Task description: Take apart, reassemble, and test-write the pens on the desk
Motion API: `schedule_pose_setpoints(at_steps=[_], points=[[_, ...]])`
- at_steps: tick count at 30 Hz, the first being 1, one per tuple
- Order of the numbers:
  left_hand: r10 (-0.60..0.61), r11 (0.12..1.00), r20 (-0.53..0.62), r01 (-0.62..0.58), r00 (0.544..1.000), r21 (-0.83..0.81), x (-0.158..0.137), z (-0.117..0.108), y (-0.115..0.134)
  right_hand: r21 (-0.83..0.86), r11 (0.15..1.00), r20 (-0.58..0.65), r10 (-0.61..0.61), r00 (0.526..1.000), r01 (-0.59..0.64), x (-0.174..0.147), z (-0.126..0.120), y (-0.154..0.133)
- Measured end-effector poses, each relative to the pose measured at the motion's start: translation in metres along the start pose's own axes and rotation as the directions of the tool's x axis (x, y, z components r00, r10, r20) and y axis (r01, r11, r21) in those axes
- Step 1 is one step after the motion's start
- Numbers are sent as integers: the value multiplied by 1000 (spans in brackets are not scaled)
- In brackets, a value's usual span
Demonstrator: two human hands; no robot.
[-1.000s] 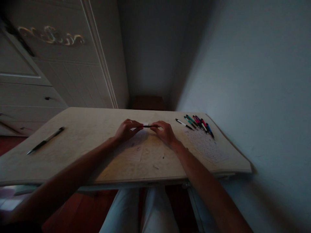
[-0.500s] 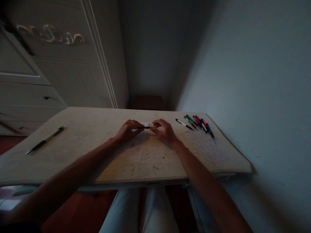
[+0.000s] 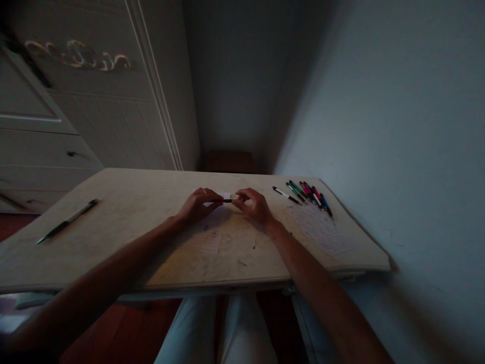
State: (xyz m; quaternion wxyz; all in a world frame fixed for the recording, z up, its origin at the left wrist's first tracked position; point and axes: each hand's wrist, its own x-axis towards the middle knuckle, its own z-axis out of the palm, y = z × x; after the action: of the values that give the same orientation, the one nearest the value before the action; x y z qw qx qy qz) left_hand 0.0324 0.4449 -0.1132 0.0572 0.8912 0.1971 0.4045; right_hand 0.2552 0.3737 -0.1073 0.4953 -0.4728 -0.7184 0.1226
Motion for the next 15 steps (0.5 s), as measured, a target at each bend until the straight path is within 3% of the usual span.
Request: schedule_pose_setpoints(at_steps=[4, 11, 15], points=[[14, 1000, -15, -14, 1000, -1, 0, 0, -1, -14, 996, 57, -84, 995, 85, 0, 2, 0], [3, 1000, 18, -2, 1000, -29, 0, 0, 1, -97, 995, 52, 29, 998, -23, -2, 3, -3], [-6, 1000, -6, 6, 1000, -14, -1, -1, -1, -27, 999, 14, -35, 999, 35, -1, 2, -2]])
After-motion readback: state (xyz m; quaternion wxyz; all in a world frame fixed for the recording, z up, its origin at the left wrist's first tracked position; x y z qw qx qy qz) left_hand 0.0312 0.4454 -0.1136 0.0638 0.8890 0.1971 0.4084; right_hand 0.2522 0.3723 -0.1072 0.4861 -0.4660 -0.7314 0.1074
